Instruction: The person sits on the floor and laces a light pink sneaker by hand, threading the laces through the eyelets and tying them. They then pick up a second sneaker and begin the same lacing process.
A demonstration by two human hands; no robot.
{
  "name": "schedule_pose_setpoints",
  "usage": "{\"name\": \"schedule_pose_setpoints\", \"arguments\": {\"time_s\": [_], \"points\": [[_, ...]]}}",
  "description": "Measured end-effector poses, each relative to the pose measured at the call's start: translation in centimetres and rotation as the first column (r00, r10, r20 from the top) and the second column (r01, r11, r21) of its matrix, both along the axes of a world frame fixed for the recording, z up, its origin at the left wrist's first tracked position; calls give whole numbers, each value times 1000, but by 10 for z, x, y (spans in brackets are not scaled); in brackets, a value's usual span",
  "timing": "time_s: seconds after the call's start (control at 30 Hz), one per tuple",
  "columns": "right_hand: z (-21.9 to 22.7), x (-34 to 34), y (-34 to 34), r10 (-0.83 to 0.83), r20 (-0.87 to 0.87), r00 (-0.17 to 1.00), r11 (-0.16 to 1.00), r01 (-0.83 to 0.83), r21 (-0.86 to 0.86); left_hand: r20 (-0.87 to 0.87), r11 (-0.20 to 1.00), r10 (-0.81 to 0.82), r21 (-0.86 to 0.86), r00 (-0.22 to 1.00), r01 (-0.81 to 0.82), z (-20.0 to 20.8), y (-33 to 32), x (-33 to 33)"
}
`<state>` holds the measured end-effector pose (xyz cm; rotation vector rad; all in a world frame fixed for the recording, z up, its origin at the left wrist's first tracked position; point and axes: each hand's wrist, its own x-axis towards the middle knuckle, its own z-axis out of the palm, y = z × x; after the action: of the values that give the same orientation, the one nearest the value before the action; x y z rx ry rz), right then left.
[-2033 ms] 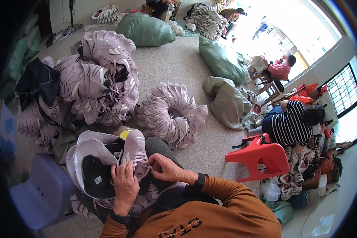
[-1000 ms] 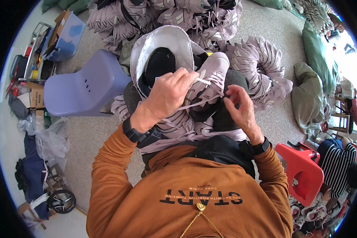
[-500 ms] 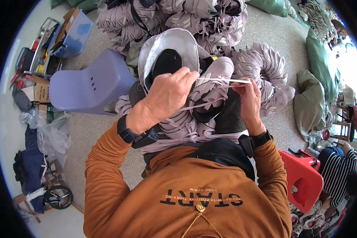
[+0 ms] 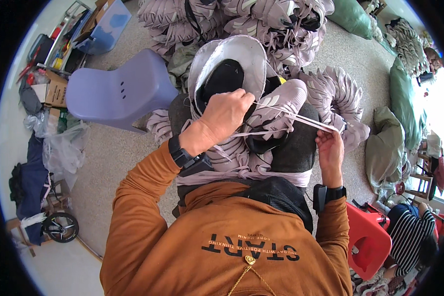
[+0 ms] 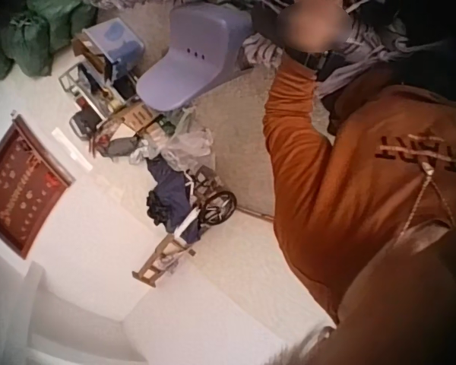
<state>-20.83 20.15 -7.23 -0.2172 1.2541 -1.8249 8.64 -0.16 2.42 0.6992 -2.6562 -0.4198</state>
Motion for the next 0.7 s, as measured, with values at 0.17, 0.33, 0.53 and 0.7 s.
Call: {"name": "schedule_pose_setpoints", "arguments": {"time_s": [0.17, 0.33, 0.53, 0.7], "points": [[5, 9, 6, 42, -702, 711, 954, 180, 240, -143, 997, -36, 60, 989, 45, 3, 1, -19], [77, 63, -18, 262, -658, 706, 965, -183, 189, -324, 894, -25, 416, 946, 166, -3, 7, -32], [49, 137, -62, 381, -199, 903, 924, -371, 90, -248, 933, -39, 338, 968, 125, -6, -2, -42], [39, 131, -80, 417, -72, 906, 898, -398, 189, -264, 950, -63, 279, 962, 138, -4, 4, -47]]}}
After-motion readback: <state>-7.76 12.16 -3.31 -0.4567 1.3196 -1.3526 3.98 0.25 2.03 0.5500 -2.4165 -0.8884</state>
